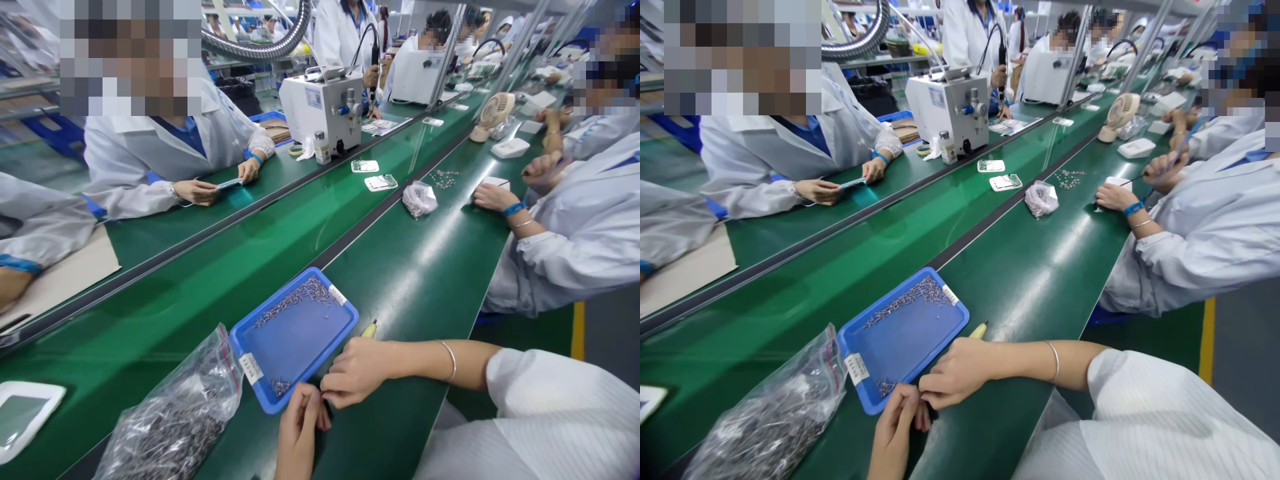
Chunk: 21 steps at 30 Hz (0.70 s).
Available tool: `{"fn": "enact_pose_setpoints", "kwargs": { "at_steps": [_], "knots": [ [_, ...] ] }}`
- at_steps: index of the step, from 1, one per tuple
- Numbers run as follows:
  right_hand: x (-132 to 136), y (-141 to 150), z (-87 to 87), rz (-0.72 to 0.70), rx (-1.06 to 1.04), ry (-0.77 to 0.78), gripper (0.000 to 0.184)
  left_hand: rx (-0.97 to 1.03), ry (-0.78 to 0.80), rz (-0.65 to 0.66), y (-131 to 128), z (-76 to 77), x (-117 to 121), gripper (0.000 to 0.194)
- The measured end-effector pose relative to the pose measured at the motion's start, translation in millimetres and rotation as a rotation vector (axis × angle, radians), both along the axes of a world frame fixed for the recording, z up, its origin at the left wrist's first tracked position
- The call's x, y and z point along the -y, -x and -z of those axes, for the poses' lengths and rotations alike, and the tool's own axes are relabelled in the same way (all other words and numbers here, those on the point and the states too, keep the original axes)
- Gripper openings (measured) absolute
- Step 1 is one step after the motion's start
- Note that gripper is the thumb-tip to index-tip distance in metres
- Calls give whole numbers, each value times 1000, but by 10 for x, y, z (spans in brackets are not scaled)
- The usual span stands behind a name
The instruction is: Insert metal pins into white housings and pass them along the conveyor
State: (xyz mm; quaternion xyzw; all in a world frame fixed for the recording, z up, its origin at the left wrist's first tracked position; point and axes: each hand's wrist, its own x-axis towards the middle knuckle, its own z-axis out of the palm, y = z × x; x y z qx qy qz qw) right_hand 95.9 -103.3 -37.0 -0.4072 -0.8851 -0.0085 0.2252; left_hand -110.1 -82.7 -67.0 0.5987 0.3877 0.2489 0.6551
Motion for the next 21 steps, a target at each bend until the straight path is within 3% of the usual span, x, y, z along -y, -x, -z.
{"fn": "enact_pose_setpoints", "kwargs": {
  "at_steps": [9, 15, 18, 21],
  "knots": [
    [-10, -24, -3, -6, -42, -73, 28, -13, 8, -10, -29, -108, 15, 45],
    [180, -25, -237, 63, 121, -104, 23, 7, -61, 24, -57, -194, -14, 46],
    [408, -292, -349, 470, 64, -77, 25, -21, -107, 34, -53, -219, 5, 43],
    [631, -783, -342, 1068, -16, -12, 32, -132, -248, 145, -27, -251, 51, 34]
  ]
}}
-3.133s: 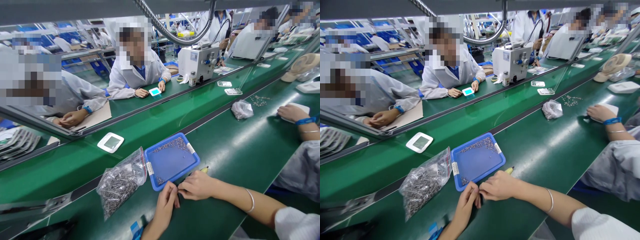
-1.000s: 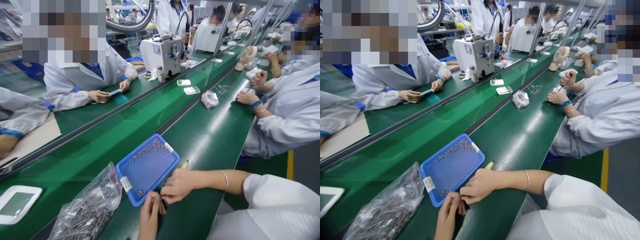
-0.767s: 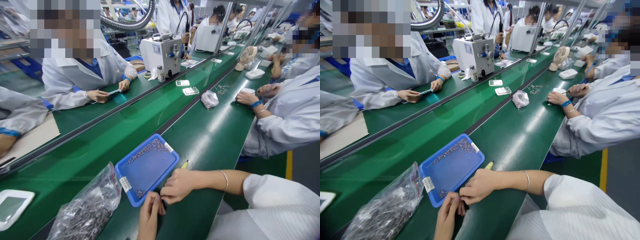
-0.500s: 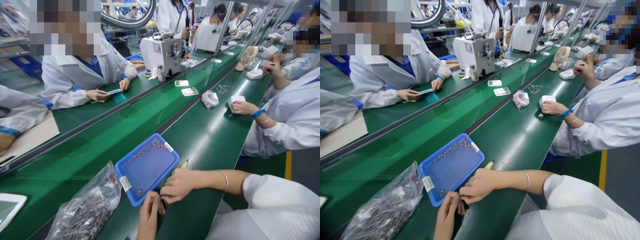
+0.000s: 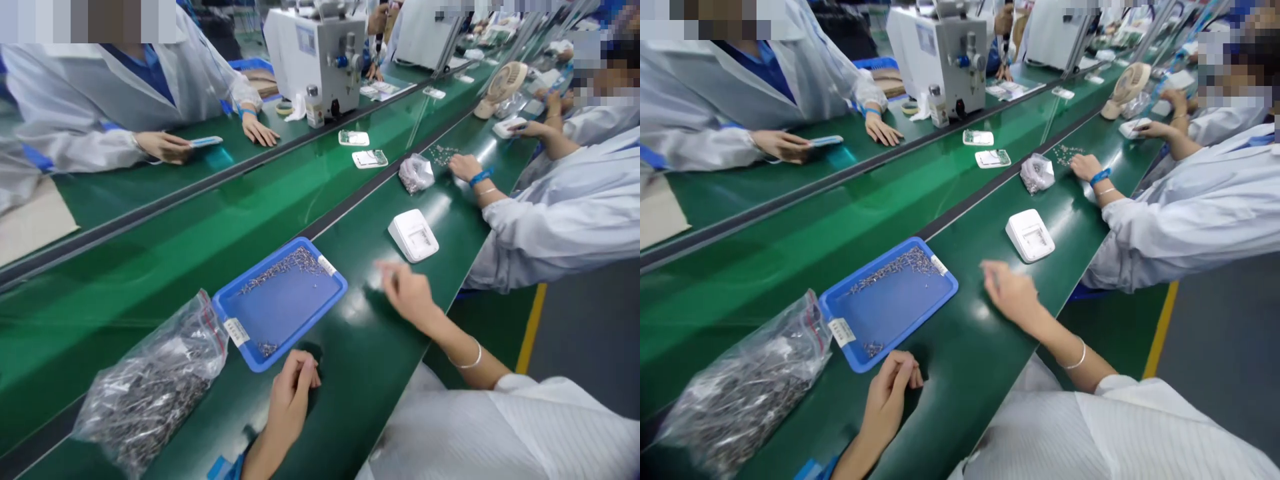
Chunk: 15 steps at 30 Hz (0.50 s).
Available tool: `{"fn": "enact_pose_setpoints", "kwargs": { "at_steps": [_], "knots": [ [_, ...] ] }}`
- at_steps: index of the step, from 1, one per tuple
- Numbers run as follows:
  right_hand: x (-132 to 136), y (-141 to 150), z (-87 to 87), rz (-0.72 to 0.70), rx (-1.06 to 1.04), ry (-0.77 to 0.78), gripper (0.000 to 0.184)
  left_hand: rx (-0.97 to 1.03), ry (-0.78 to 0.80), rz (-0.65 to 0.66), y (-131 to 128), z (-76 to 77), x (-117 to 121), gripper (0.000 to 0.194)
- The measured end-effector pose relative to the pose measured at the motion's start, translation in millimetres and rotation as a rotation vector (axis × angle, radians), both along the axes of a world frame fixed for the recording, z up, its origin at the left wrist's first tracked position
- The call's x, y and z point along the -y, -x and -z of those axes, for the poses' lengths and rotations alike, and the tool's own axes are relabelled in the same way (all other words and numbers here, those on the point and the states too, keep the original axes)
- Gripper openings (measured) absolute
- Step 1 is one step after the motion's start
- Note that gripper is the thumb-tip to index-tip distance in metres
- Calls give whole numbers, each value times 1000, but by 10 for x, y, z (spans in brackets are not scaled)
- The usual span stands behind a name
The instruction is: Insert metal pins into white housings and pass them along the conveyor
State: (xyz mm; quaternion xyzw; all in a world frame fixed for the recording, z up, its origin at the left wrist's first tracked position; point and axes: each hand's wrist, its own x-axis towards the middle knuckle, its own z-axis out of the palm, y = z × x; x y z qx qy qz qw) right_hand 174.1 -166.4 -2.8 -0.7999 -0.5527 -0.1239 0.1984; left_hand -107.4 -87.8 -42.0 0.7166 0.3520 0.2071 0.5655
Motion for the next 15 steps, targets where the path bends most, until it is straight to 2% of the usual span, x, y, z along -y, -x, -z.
{"fn": "enact_pose_setpoints", "kwargs": {
  "at_steps": [1, 3, 4, 5, 8, 10, 13, 15],
  "knots": [
    [65, -165, 24, 209, -16, 26, 35, -40, -62, 50, 9, -15, 18, 31],
    [177, -410, 76, 461, -59, 136, 40, -74, -211, 150, 12, -47, 50, 23],
    [226, -467, 94, 517, -89, 194, 40, -64, -304, 196, 4, -61, 65, 19],
    [269, -470, 103, 511, -128, 239, 40, -38, -405, 237, -12, -72, 80, 16],
    [378, -197, 40, 338, -338, 261, 32, 46, -712, 326, -92, -79, 124, 9],
    [436, 124, -73, 164, -580, 256, 28, 15, -841, 366, -150, -65, 150, 22],
    [486, 581, -281, -113, -935, 348, 25, -124, -874, 376, -205, -33, 171, 60],
    [483, 788, -380, -228, -1030, 436, 26, -196, -822, 354, -218, -19, 171, 73]
  ]
}}
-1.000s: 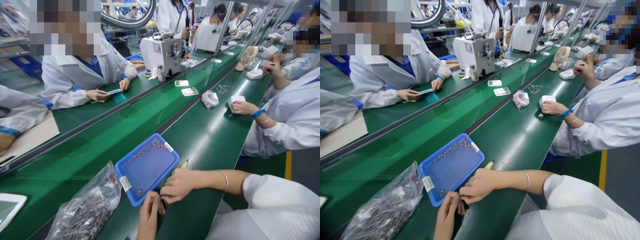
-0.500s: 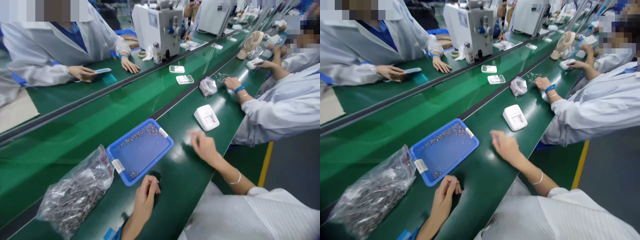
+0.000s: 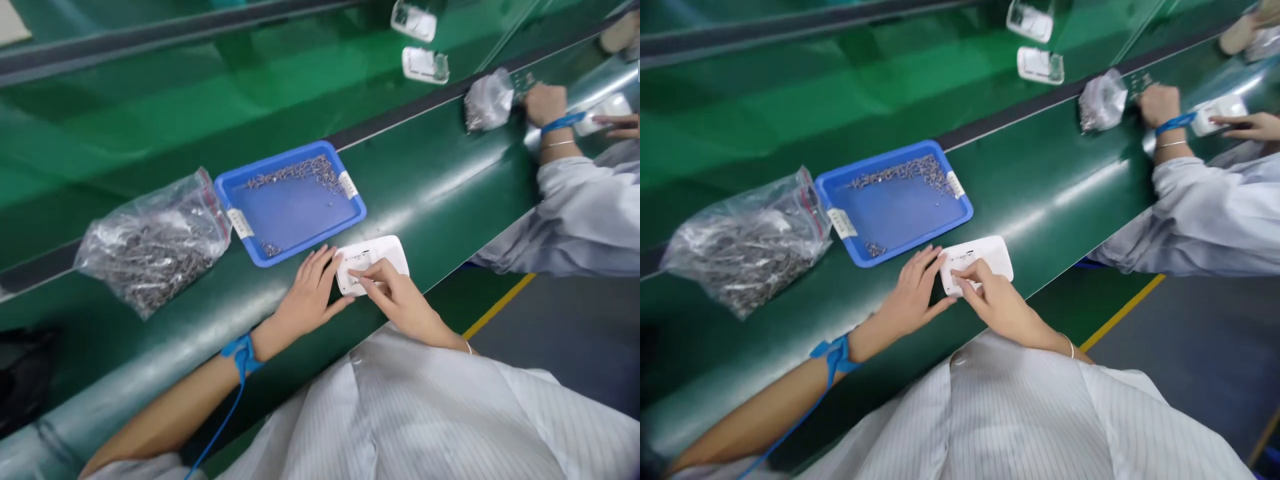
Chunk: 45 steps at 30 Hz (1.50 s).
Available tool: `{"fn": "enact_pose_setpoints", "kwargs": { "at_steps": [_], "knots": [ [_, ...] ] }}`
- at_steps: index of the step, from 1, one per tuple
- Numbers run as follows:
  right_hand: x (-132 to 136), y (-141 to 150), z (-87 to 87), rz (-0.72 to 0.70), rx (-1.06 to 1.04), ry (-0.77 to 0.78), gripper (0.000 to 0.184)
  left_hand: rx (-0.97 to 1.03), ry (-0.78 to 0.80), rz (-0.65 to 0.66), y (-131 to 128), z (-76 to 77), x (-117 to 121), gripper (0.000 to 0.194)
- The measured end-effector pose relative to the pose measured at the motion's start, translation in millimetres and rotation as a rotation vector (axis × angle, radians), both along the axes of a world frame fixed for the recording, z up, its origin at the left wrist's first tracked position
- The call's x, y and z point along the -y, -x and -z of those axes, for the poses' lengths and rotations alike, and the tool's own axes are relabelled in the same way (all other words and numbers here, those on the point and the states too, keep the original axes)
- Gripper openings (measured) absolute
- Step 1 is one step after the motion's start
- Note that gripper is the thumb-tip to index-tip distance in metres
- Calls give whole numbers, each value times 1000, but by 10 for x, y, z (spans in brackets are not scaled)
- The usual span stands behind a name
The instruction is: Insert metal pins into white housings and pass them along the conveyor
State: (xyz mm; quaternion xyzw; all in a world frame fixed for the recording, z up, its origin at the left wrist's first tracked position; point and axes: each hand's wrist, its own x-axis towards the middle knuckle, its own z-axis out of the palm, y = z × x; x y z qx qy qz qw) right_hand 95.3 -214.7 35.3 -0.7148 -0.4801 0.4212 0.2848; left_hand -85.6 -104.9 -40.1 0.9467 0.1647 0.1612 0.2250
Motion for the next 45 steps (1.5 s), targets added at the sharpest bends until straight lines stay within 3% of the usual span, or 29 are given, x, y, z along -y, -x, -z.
{"fn": "enact_pose_setpoints", "kwargs": {
  "at_steps": [2, 7, 16, 23, 30, 39, 43, 45],
  "knots": [
    [-29, 118, -35, -46, 35, 1, 25, -10, 60, -50, -4, 2, -4, 77],
    [-121, 142, 57, -72, 366, -165, 19, -15, 143, -141, -13, -33, -1, 82],
    [-181, 160, 83, -193, 677, -74, 16, 8, 114, -79, -15, -39, -11, 69],
    [-167, 279, 178, -231, 869, -132, 24, -37, 139, -21, -22, -55, -30, 71],
    [-184, 283, 195, -214, 890, -98, 31, -75, 155, -6, -23, -62, -36, 75],
    [-270, 277, 123, -354, 870, -34, 31, -48, 193, -16, -29, -62, -35, 76],
    [-245, 228, -24, -451, 893, -31, 28, -54, 205, -30, -31, -78, -36, 76],
    [-211, 140, -181, -390, 789, -101, 29, -46, 212, -48, -28, -87, -35, 74]
  ]
}}
